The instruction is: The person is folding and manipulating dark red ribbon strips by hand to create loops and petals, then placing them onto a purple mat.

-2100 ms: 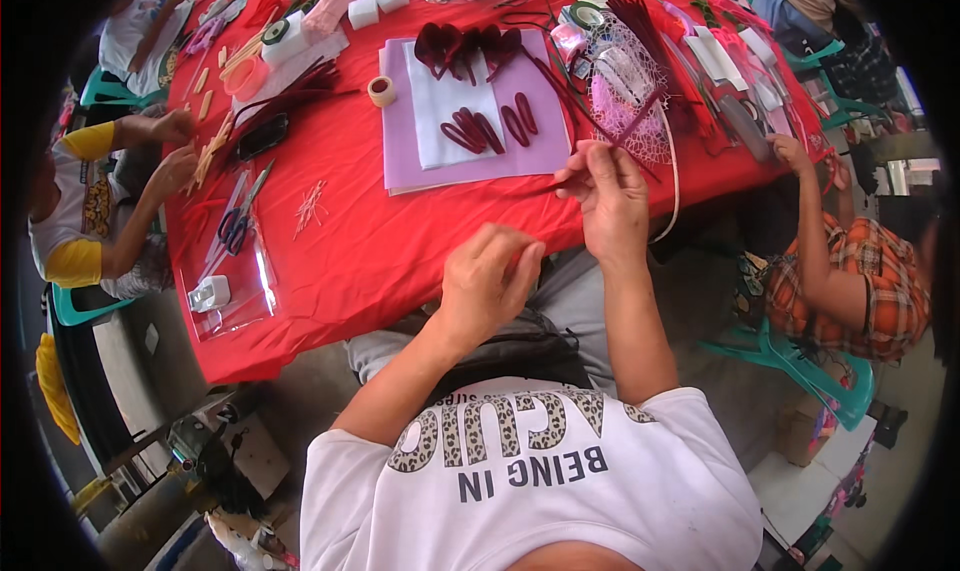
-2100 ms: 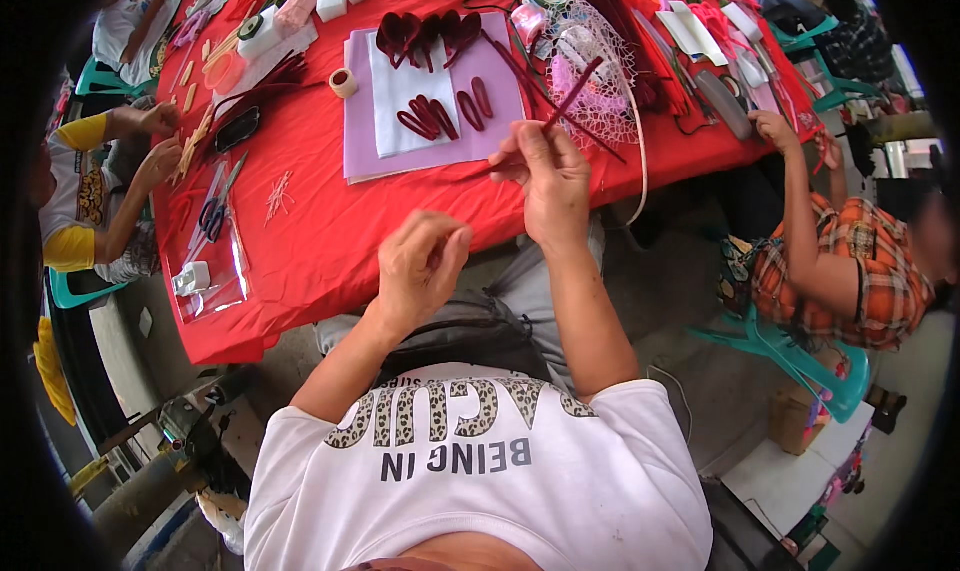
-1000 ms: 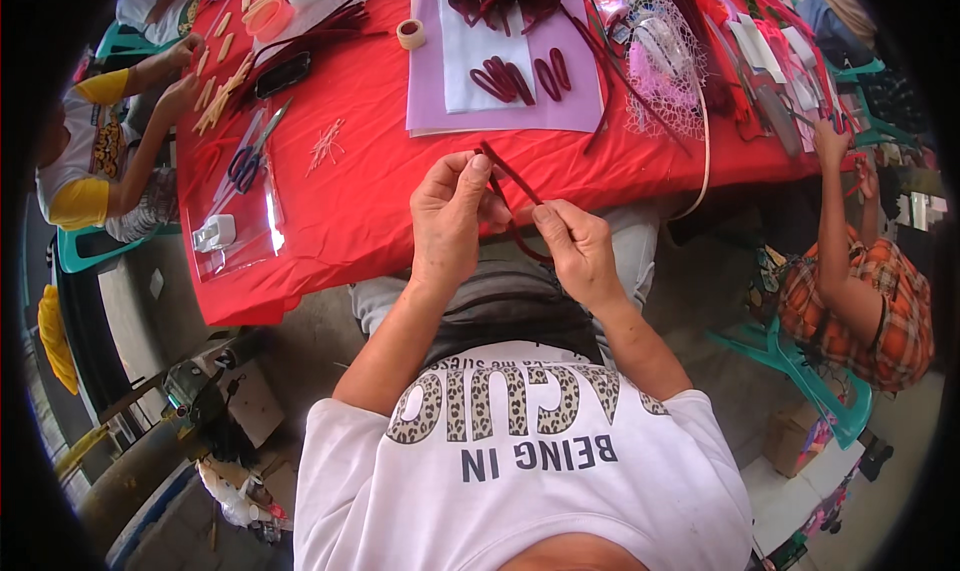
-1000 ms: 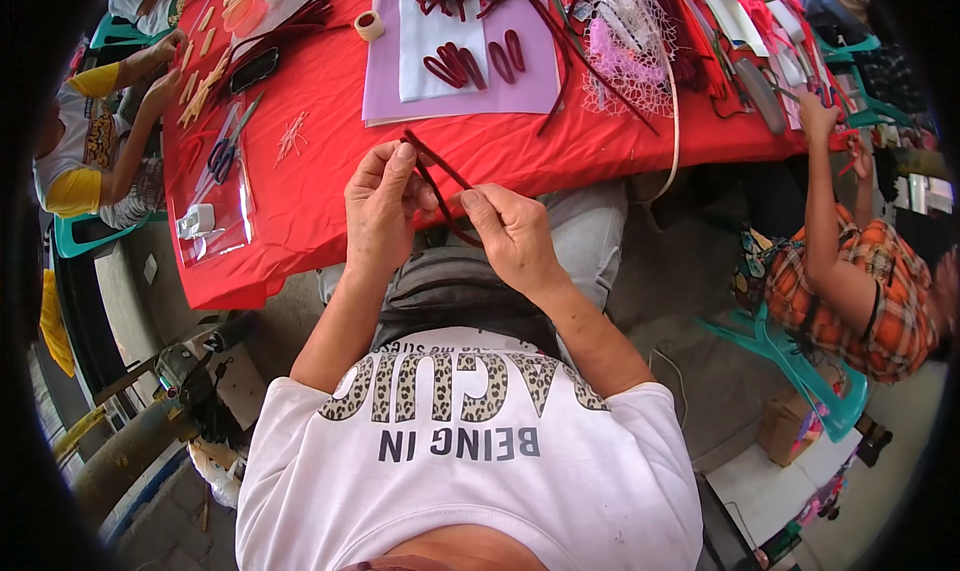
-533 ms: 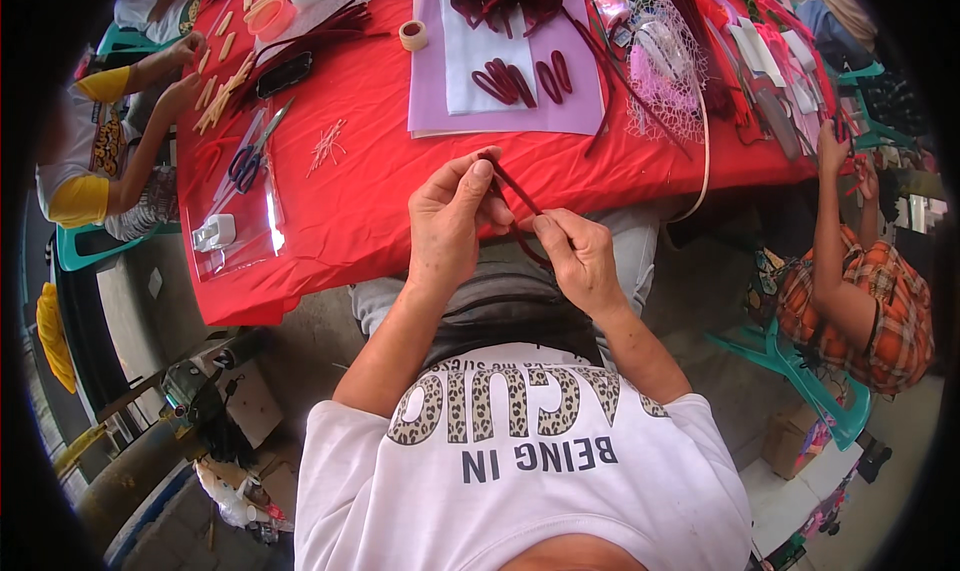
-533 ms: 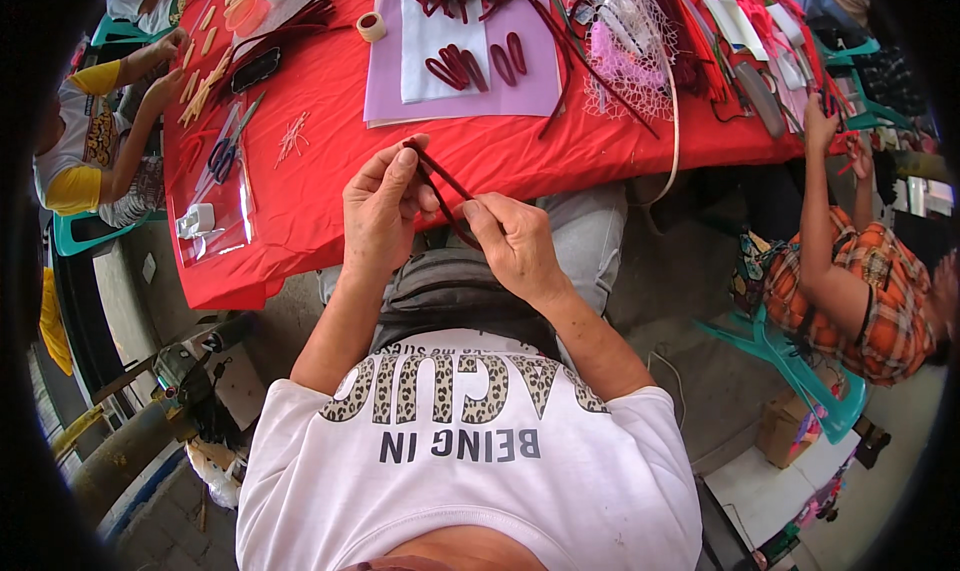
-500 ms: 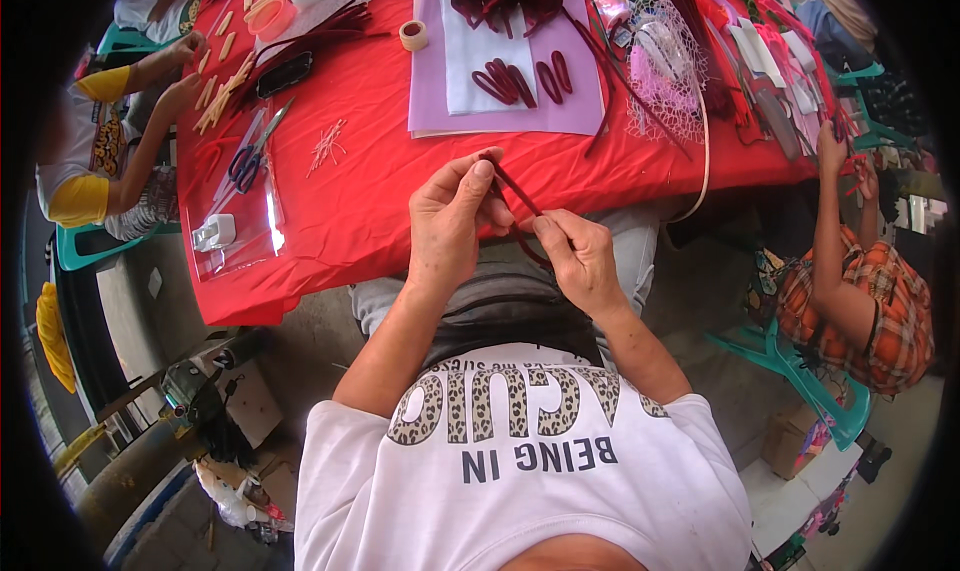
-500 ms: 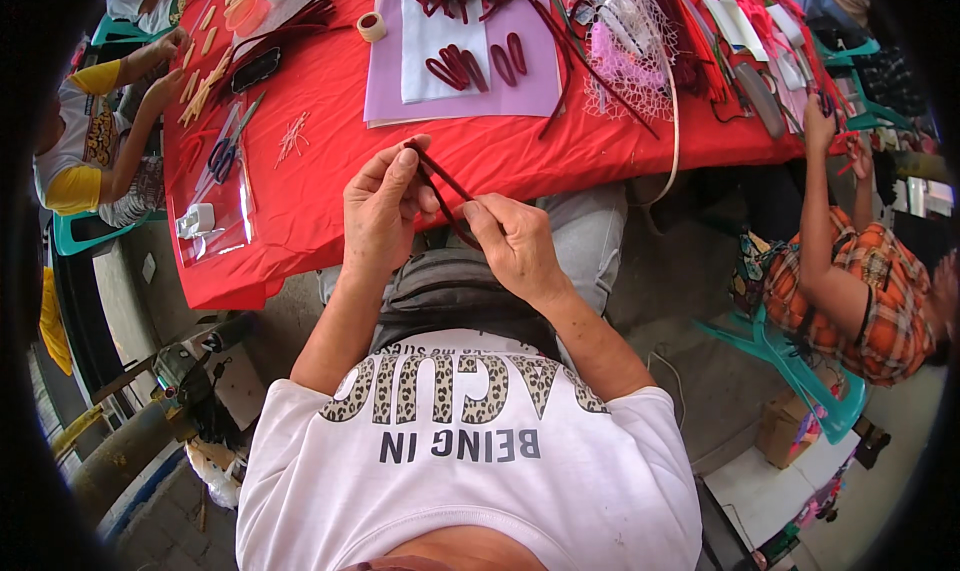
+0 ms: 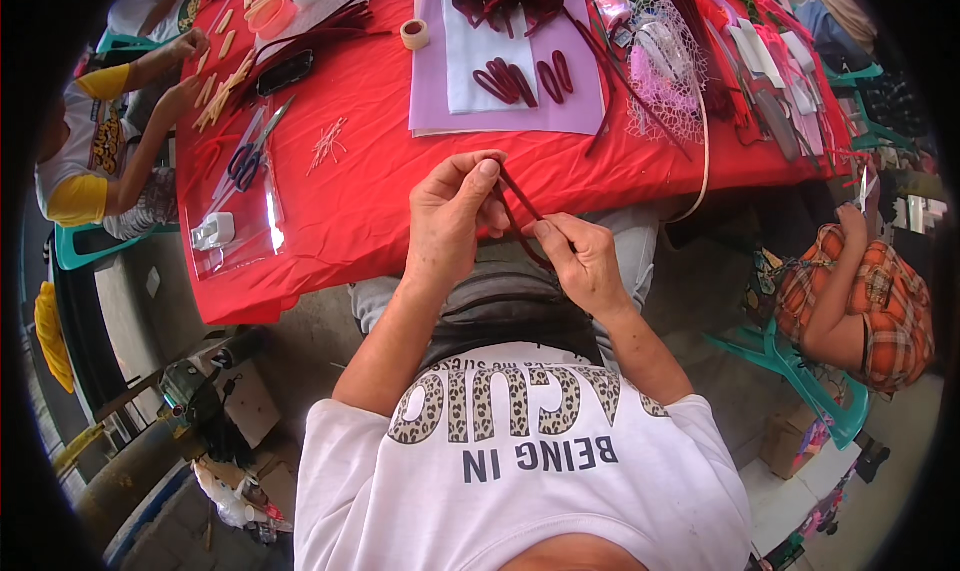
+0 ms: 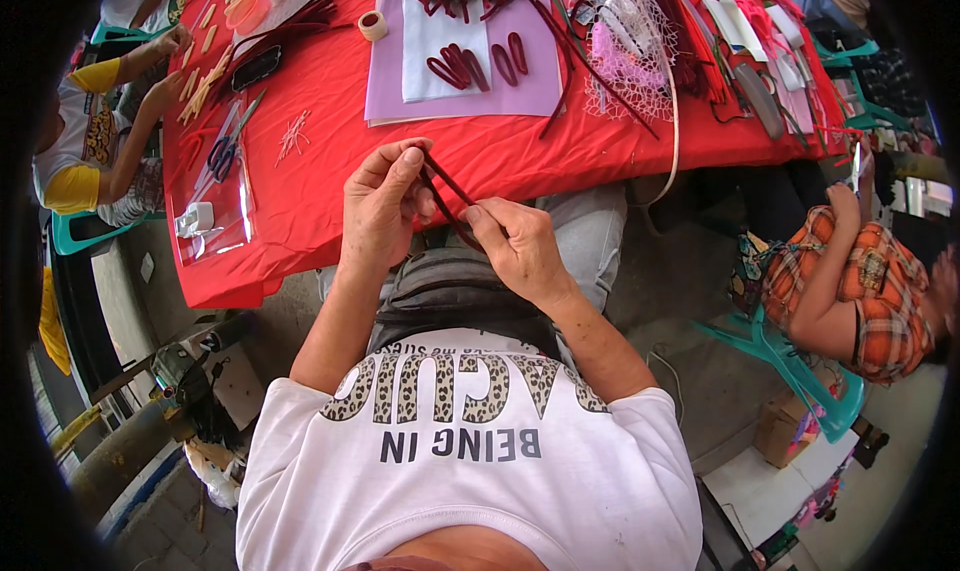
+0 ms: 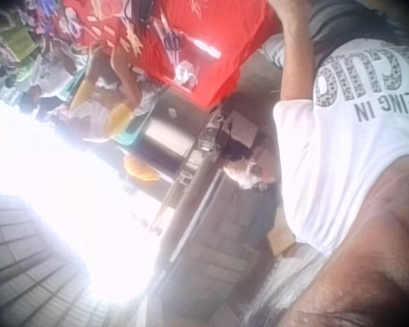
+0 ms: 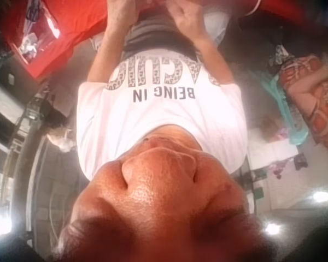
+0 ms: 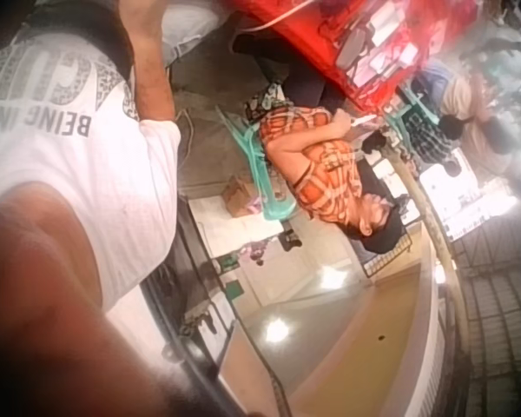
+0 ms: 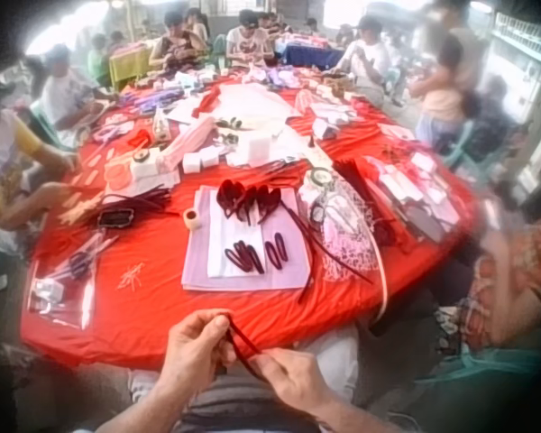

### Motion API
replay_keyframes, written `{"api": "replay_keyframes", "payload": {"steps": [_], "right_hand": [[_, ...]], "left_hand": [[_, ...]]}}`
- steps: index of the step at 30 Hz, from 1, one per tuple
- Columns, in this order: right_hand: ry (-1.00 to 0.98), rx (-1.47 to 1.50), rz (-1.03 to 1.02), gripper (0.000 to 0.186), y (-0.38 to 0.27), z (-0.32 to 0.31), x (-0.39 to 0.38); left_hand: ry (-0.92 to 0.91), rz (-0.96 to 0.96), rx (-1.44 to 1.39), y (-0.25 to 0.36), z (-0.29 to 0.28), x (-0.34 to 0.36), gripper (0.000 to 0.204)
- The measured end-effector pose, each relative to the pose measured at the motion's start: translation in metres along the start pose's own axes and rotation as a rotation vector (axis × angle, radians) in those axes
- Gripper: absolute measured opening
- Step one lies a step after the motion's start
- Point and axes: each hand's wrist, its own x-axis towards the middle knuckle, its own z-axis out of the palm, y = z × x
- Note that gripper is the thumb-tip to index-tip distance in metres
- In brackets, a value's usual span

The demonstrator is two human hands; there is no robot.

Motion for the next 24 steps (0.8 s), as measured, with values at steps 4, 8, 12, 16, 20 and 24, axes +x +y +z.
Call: {"api": "replay_keyframes", "payload": {"steps": [4,8,12,16,20,24], "right_hand": [[-0.006,-0.007,0.0,0.02,0.001,-0.001,0.0],[-0.017,-0.017,0.014,0.018,-0.002,-0.002,-0.001],[-0.028,0.02,0.029,0.021,0.003,-0.003,-0.004],[0.082,0.535,0.291,0.023,0.013,-0.01,-0.005],[0.051,0.681,0.366,0.024,0.027,-0.014,-0.008],[0.113,0.741,0.446,0.014,0.02,-0.001,-0.004]], "left_hand": [[0.009,-0.014,0.03,0.001,0.001,0.002,0.02],[0.004,-0.013,0.034,0.0,0.0,0.002,0.017],[-0.003,0.039,0.088,0.0,-0.003,0.005,0.015],[0.109,0.139,-0.016,-0.001,-0.01,0.009,0.014],[0.203,0.219,-0.101,0.004,-0.02,0.015,0.011],[0.188,0.213,-0.083,0.006,-0.02,0.014,0.017]]}}
